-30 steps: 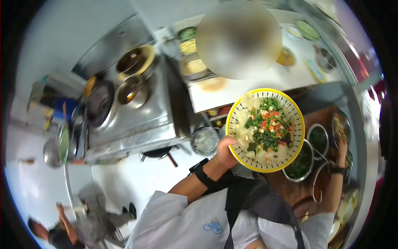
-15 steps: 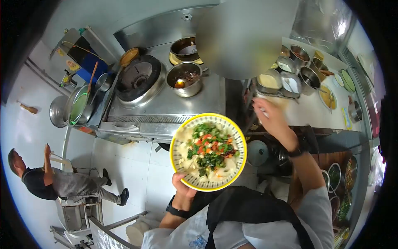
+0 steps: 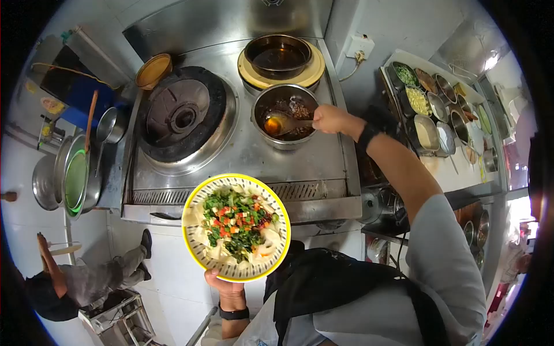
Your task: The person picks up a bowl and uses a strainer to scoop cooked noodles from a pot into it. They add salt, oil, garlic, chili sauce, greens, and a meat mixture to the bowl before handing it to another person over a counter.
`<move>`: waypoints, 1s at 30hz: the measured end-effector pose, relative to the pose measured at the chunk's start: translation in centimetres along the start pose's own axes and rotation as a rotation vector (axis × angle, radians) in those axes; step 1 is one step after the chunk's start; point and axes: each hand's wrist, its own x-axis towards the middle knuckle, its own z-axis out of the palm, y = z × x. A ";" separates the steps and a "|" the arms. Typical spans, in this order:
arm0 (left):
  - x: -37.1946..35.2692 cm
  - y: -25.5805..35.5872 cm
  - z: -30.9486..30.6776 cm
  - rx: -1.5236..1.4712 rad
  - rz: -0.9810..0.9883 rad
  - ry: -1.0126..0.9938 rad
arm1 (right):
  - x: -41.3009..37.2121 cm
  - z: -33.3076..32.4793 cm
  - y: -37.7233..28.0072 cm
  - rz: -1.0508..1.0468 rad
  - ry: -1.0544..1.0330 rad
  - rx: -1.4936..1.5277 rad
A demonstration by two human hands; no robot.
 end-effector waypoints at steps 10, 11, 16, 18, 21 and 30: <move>3.1 -0.1 1.3 0.061 -0.007 0.010 | -1.4 4.6 -3.4 -0.127 0.274 -0.090; 3.1 -0.1 1.5 0.065 -0.016 0.001 | -1.5 4.4 -2.9 -0.127 0.278 -0.088; 3.0 -0.4 1.9 0.006 -0.040 0.016 | -2.2 5.1 -4.1 -0.010 0.281 -0.128; 3.0 -0.5 2.2 0.012 -0.033 0.010 | -0.9 7.0 -3.2 -0.100 0.370 -0.105; 3.0 -0.6 2.3 0.021 -0.033 0.010 | -1.6 6.7 -2.6 -0.027 0.267 0.276; 3.4 -0.5 2.4 0.017 -0.041 0.000 | -2.4 7.1 -2.1 0.229 0.096 1.061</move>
